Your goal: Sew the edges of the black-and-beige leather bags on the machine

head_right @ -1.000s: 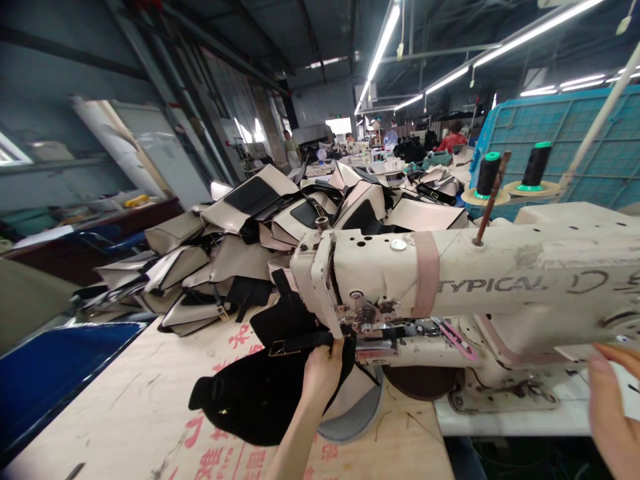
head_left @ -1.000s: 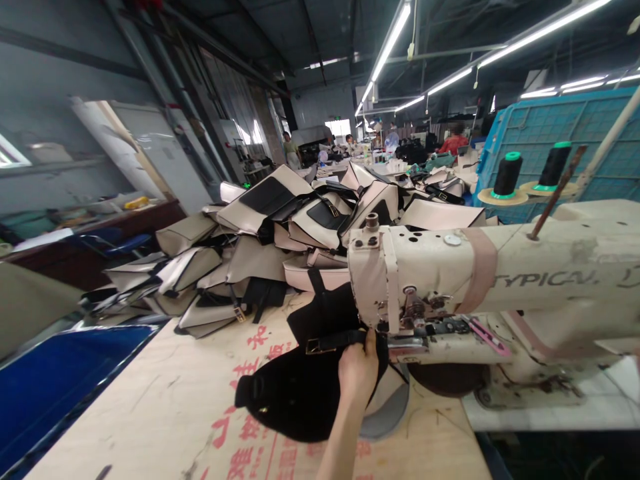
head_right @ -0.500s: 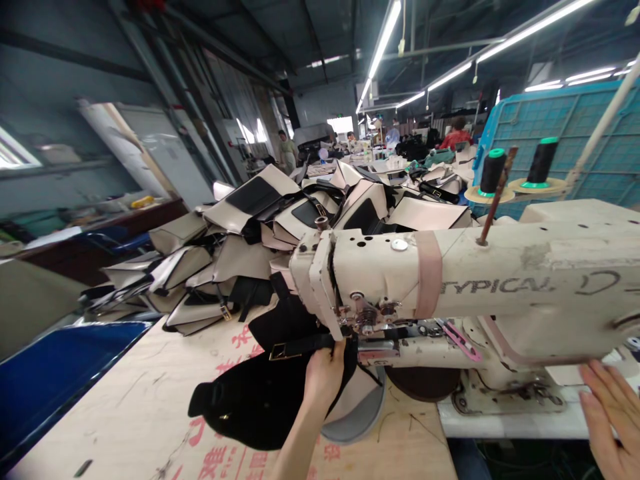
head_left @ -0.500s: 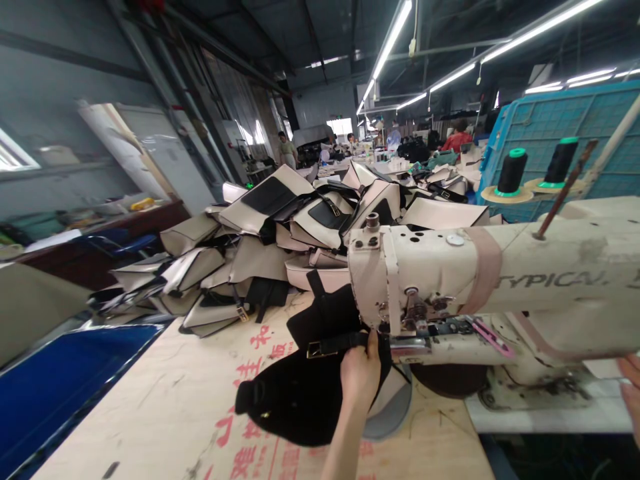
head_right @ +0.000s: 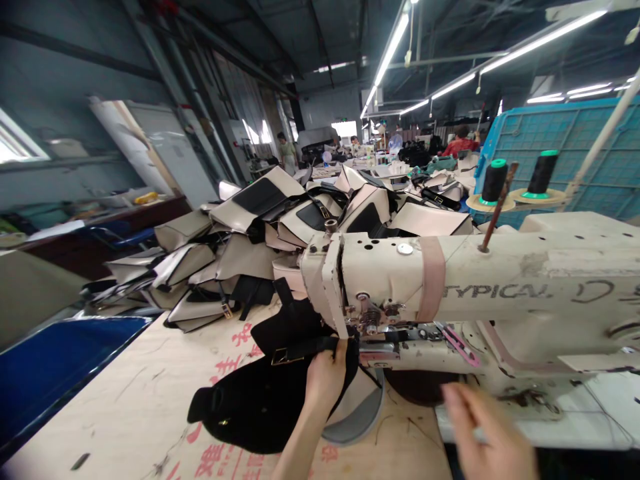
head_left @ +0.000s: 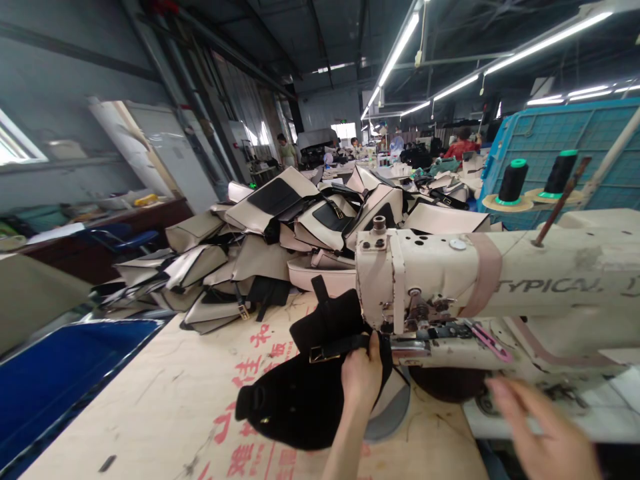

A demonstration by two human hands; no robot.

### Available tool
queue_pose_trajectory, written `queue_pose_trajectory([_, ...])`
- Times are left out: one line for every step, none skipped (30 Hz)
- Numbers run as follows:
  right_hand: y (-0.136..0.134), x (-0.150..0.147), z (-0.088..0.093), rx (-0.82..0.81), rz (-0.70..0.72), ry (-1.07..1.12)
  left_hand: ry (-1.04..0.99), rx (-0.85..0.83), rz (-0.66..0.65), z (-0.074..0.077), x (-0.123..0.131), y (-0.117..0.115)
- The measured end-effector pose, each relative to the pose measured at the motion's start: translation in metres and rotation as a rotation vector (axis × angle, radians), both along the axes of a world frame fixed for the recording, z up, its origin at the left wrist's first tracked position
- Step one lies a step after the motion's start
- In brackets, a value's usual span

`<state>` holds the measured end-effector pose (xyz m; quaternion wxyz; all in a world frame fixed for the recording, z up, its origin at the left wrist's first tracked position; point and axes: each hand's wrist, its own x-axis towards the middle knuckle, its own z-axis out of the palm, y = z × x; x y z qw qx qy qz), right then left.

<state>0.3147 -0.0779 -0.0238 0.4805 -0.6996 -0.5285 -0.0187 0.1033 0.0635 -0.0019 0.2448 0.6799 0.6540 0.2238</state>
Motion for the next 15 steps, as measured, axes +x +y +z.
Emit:
queue_pose_trajectory([0.014,-0.031,-0.002,-0.087,0.136,0.016,-0.002,0.001,-0.004,0.0,0.0,0.0])
queue_pose_trajectory([0.03,-0.059,-0.004,-0.164,0.216,0.04,-0.002,0.0,-0.005,0.0,0.0,0.0])
queue_pose_trajectory([0.045,-0.083,-0.005,-0.203,0.231,0.042,0.001,-0.006,-0.008,-0.001,-0.001,0.0])
queue_pose_trajectory([0.06,-0.102,-0.005,-0.223,0.213,0.05,0.003,-0.01,-0.012,-0.002,-0.001,0.0])
queue_pose_trajectory([0.073,-0.116,-0.004,-0.241,0.188,0.066,0.003,-0.01,-0.017,-0.003,-0.002,0.001])
queue_pose_trajectory([0.083,-0.125,-0.003,-0.251,0.159,0.086,0.001,-0.003,-0.028,-0.004,-0.003,0.002])
queue_pose_trajectory([0.091,-0.13,-0.002,-0.257,0.136,0.111,0.001,0.006,-0.042,-0.005,-0.003,0.003])
queue_pose_trajectory([0.096,-0.133,-0.002,-0.262,0.124,0.138,0.004,0.011,-0.055,-0.006,-0.004,0.003])
queue_pose_trajectory([0.1,-0.134,-0.002,-0.264,0.119,0.166,0.01,0.011,-0.064,-0.007,-0.005,0.004])
queue_pose_trajectory([0.101,-0.134,-0.003,-0.262,0.12,0.196,0.019,0.004,-0.067,-0.007,-0.005,0.004])
queue_pose_trajectory([0.102,-0.135,-0.005,-0.259,0.123,0.228,0.028,-0.007,-0.066,-0.008,-0.005,0.004])
queue_pose_trajectory([0.103,-0.136,-0.007,-0.254,0.125,0.269,0.033,-0.015,-0.064,-0.008,-0.005,0.004])
queue_pose_trajectory([0.104,-0.138,-0.011,-0.248,0.123,0.319,0.035,-0.017,-0.061,-0.008,-0.005,0.005])
queue_pose_trajectory([0.105,-0.141,-0.014,-0.239,0.12,0.377,0.035,-0.017,-0.058,-0.008,-0.005,0.005])
queue_pose_trajectory([0.107,-0.144,-0.017,-0.228,0.113,0.438,0.039,-0.014,-0.058,-0.008,-0.005,0.005])
